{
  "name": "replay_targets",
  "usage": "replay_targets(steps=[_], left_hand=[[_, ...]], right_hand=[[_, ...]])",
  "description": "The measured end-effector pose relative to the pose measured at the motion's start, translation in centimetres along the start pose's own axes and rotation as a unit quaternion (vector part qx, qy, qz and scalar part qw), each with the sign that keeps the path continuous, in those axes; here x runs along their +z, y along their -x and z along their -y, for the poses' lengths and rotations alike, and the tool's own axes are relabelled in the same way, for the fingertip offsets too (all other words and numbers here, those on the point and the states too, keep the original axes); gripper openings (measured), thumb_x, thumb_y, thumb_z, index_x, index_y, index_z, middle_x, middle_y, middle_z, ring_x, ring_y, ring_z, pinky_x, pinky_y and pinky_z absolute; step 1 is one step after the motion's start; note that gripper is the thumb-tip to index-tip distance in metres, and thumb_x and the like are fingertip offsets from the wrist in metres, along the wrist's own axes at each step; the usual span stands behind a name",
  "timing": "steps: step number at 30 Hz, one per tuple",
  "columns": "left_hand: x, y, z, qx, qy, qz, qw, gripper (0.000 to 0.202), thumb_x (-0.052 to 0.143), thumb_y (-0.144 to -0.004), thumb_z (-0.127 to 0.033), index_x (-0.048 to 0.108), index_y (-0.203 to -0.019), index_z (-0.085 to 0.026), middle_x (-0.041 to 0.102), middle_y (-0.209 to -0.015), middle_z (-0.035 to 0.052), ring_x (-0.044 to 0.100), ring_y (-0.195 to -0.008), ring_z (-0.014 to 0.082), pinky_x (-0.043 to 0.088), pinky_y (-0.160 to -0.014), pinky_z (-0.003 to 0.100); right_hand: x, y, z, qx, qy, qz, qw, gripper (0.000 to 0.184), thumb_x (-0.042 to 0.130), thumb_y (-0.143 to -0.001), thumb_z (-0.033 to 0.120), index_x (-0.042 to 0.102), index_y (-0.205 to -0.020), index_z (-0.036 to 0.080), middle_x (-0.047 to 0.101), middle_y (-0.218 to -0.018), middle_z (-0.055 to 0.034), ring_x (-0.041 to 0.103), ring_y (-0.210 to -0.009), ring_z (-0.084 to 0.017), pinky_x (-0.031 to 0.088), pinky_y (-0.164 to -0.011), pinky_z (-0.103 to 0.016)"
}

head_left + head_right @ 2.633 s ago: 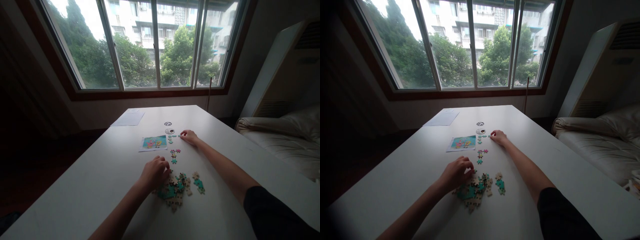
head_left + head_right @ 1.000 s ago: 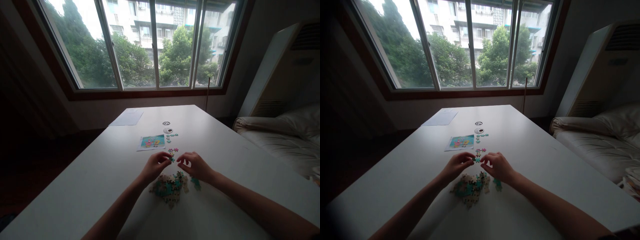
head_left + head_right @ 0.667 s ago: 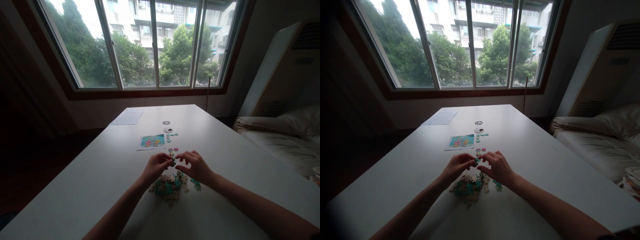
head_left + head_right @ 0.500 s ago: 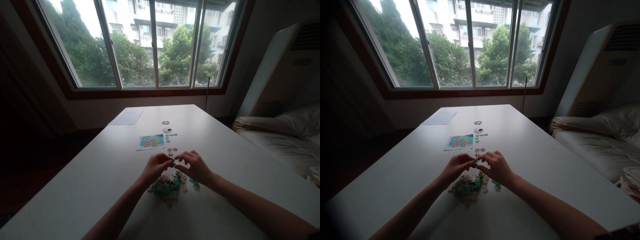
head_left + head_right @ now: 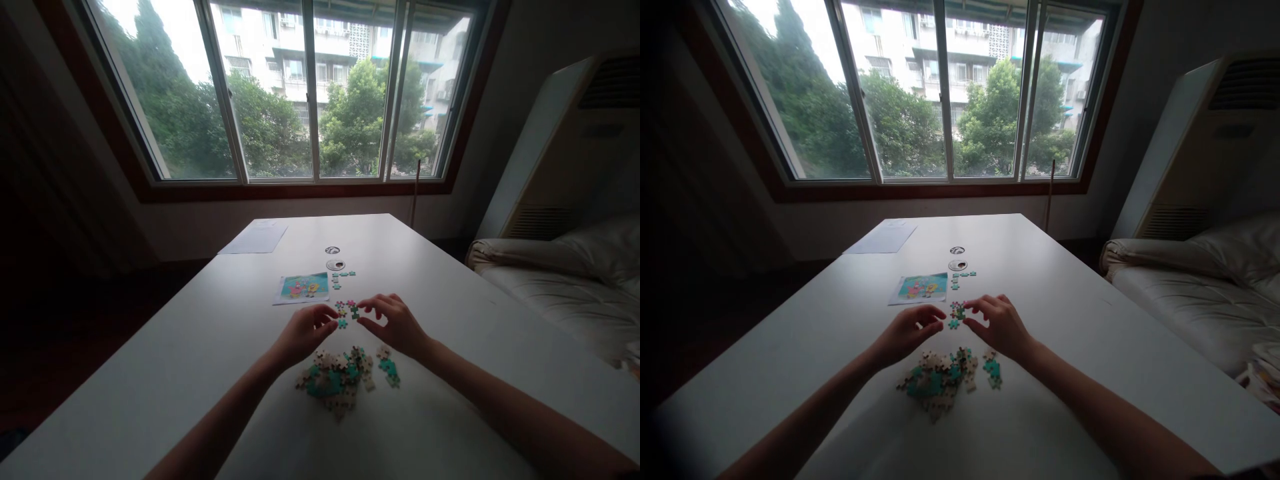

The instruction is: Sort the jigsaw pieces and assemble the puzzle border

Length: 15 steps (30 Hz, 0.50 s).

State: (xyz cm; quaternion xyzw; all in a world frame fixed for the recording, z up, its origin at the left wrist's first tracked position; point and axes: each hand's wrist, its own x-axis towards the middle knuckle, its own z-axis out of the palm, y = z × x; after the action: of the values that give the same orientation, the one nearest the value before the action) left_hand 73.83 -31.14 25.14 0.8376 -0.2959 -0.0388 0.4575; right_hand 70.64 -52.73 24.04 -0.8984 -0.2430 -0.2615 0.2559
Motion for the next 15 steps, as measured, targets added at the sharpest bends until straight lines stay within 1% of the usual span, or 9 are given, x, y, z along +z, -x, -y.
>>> replay_targets(steps=[2, 4, 7, 10, 15], left_hand=[[-1.0, 0.3, 0.3, 0.027, -0.102, -0.007, 0.994, 0.017, 0.052, -0.077, -0.025, 0.063, -0.084, -0.015, 0.065, -0.070, 0.0031, 0.055, -0.059, 0.0130, 0.042, -0.057, 0.024], [-1.7, 0.7, 1.0, 0.039, -0.158, -0.010, 0.987, 0.017, 0.050, -0.078, -0.024, 0.064, -0.082, -0.016, 0.064, -0.070, 0.0026, 0.053, -0.057, 0.0123, 0.041, -0.056, 0.024], [-2.0, 1.2, 2.3, 0.039, -0.183, -0.019, 0.982, 0.018, 0.046, -0.080, -0.022, 0.063, -0.082, -0.016, 0.064, -0.071, 0.0024, 0.054, -0.058, 0.0127, 0.041, -0.057, 0.023], [-2.0, 1.6, 3.3, 0.038, -0.200, -0.016, 0.979, 0.018, 0.045, -0.080, -0.021, 0.063, -0.081, -0.017, 0.064, -0.072, 0.0023, 0.054, -0.061, 0.0135, 0.042, -0.060, 0.024], [-2.1, 2.3, 3.6, 0.037, -0.257, -0.008, 0.966, 0.018, 0.044, -0.080, -0.018, 0.062, -0.081, -0.019, 0.062, -0.078, 0.0031, 0.055, -0.068, 0.0154, 0.042, -0.060, 0.024]], right_hand=[[-0.3, -0.4, -0.7, 0.015, 0.013, -0.018, 1.000, 0.022, 0.056, -0.080, 0.037, 0.060, -0.096, 0.022, 0.063, -0.079, -0.0014, 0.053, -0.058, -0.011, 0.036, -0.073, -0.029], [-0.5, -0.6, -1.4, 0.020, 0.026, -0.027, 0.999, 0.023, 0.055, -0.081, 0.039, 0.060, -0.096, 0.021, 0.063, -0.079, -0.0018, 0.053, -0.057, -0.011, 0.036, -0.073, -0.030], [-0.6, -0.6, -2.0, 0.017, 0.042, -0.031, 0.999, 0.024, 0.055, -0.081, 0.039, 0.060, -0.096, 0.021, 0.063, -0.080, -0.0022, 0.053, -0.057, -0.011, 0.036, -0.074, -0.030], [-0.5, -0.7, -2.3, 0.018, 0.051, -0.024, 0.998, 0.025, 0.053, -0.082, 0.039, 0.060, -0.098, 0.021, 0.063, -0.081, -0.0031, 0.053, -0.058, -0.011, 0.036, -0.075, -0.031], [0.0, -2.1, -3.2, 0.022, 0.074, 0.006, 0.997, 0.024, 0.055, -0.080, 0.036, 0.060, -0.098, 0.021, 0.063, -0.081, -0.0023, 0.055, -0.063, -0.012, 0.035, -0.075, -0.030]])
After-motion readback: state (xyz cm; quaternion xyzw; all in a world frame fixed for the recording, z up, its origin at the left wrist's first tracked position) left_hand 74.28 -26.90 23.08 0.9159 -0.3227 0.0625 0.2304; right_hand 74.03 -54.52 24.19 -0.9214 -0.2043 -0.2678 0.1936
